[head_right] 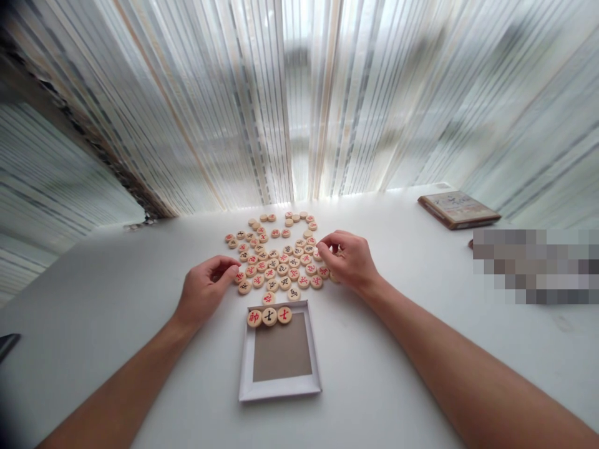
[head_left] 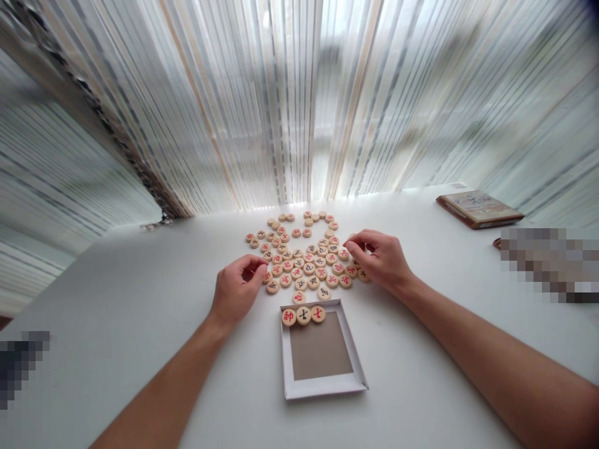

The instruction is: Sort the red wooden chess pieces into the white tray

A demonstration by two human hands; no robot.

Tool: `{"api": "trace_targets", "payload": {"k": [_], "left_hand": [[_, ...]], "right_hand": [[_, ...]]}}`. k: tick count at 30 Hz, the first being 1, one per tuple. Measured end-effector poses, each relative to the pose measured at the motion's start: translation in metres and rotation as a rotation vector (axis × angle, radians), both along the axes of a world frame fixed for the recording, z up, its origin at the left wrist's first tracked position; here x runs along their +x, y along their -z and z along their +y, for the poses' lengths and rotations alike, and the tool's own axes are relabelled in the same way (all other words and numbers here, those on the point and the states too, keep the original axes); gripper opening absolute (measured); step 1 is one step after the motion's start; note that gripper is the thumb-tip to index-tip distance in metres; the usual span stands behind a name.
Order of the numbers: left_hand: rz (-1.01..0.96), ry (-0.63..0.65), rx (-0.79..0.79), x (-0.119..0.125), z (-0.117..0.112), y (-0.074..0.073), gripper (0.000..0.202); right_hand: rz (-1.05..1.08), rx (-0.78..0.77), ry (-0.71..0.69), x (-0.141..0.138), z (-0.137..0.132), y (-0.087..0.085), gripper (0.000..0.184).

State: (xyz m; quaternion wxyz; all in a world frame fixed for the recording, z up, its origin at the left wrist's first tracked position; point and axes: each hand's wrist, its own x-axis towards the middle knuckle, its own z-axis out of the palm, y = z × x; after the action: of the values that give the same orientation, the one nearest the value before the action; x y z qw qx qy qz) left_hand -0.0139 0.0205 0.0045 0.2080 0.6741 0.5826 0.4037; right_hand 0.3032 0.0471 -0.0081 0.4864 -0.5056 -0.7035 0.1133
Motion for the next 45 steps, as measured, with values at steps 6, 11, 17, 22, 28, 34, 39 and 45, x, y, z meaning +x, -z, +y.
{"api": "trace_targets", "payload": {"k": [6,11,17,22,28,34,39,45], "left_hand": [[0.057,-0.009,0.017,0.002,0.005,-0.003,0.027],[0.179,0.014,0.033,0.021,0.015,-0.010,0.026],[0.399,0.035,0.008,0.040,0.042,-0.017,0.030],[0.563,-0.012,-0.024,0.052,0.075,-0.021,0.033],[0.678,-0.015,-0.048,0.065,0.090,-0.028,0.024],[0.701,0.009,-0.078,0.067,0.087,-0.030,0.021],[0.566,0.041,-0.090,0.071,0.083,-0.027,0.018],[0.151,0.155,-0.145,0.064,0.063,-0.037,0.021]], "right_hand": [[-0.027,0.020,-0.040,-0.003,-0.002,-0.001,0.023],[-0.060,0.056,-0.083,-0.007,-0.005,-0.002,0.024],[-0.104,0.115,-0.139,-0.011,-0.010,-0.002,0.024],[-0.124,0.156,-0.165,-0.013,-0.012,-0.003,0.025],[-0.127,0.168,-0.166,-0.011,-0.008,-0.002,0.027],[-0.121,0.160,-0.177,-0.012,-0.008,-0.003,0.028],[-0.094,0.140,-0.198,-0.019,-0.012,-0.005,0.027],[0.036,0.084,-0.202,-0.038,-0.018,-0.009,0.027]]}}
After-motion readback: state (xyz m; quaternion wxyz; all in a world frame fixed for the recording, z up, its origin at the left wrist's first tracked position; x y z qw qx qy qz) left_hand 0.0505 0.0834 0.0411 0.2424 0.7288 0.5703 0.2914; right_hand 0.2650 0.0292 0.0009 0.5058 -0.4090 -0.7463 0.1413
